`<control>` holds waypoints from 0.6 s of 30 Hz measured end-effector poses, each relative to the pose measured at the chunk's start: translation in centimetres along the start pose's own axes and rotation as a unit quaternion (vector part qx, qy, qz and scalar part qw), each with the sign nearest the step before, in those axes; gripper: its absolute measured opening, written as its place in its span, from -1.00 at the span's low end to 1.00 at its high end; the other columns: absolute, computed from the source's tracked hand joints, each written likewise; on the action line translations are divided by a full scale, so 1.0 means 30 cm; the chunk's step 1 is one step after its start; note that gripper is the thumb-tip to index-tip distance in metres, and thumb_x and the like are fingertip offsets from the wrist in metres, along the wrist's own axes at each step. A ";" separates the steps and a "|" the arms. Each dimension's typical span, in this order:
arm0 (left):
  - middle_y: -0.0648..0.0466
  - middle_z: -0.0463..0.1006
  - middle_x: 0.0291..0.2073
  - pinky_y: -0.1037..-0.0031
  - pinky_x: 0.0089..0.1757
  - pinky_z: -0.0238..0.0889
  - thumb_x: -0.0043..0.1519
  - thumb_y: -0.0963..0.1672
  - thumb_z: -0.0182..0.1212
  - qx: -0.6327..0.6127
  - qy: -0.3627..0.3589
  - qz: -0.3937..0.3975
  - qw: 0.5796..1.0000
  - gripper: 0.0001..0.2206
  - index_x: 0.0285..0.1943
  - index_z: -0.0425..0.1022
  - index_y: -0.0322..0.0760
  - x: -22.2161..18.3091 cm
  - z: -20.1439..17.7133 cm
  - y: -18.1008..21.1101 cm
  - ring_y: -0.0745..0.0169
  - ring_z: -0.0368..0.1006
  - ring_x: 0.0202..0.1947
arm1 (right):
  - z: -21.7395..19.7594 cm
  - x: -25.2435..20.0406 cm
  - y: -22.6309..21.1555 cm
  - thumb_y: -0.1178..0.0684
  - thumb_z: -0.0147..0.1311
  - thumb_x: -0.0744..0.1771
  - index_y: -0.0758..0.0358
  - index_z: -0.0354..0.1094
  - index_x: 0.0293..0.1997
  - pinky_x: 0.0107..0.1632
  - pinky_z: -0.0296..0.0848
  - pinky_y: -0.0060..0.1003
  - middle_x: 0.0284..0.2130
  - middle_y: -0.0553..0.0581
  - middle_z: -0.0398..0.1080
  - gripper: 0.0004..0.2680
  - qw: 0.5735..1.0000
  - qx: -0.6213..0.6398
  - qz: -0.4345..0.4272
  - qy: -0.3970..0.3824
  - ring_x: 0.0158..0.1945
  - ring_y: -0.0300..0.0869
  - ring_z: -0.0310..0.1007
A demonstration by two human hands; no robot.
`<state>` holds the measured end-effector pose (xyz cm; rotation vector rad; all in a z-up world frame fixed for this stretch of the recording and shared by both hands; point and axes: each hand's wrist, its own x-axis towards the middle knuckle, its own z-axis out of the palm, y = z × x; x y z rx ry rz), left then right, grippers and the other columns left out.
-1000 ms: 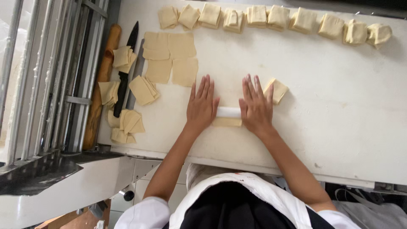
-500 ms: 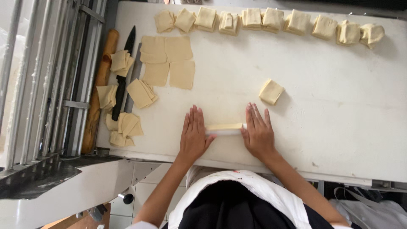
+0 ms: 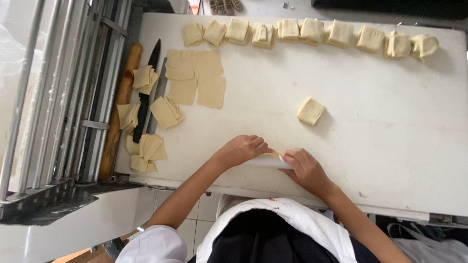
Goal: The person rolls small square pieces of dough into cylinders using a white tube on a large work surface.
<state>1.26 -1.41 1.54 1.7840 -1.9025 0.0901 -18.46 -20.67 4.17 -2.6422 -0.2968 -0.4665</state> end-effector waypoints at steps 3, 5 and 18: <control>0.04 0.53 -0.45 0.36 -0.34 0.38 0.28 -0.08 0.26 -0.055 -0.026 -0.086 0.994 -0.81 -0.29 0.56 -0.29 0.065 -0.036 -0.055 0.13 0.49 -0.43 | -0.003 -0.015 -0.016 0.10 0.30 0.25 0.32 0.37 -0.03 0.04 0.52 -0.16 -0.08 0.19 0.42 -0.73 0.999 0.013 -0.033 0.020 0.00 0.03 0.49; -0.05 0.52 -0.52 0.34 -0.42 0.34 0.32 -0.04 0.29 -0.122 -0.025 -0.158 0.980 -0.70 -0.38 0.55 -0.36 0.110 -0.052 -0.107 0.10 0.41 -0.56 | -0.004 -0.031 -0.025 0.10 0.30 0.25 0.29 0.37 -0.05 0.04 0.52 -0.16 -0.09 0.18 0.43 -0.75 0.999 0.019 -0.043 0.023 0.00 0.02 0.50; 0.00 0.51 -0.57 0.27 -0.45 0.31 0.23 0.07 0.26 0.215 0.226 -0.253 0.916 -0.64 -0.35 0.49 -0.30 0.326 -0.166 -0.649 0.07 0.46 -0.56 | -0.002 -0.035 -0.020 0.08 0.31 0.22 0.29 0.43 -0.01 0.02 0.50 -0.16 -0.11 0.15 0.47 -0.71 1.000 0.010 -0.010 0.010 -0.01 0.01 0.48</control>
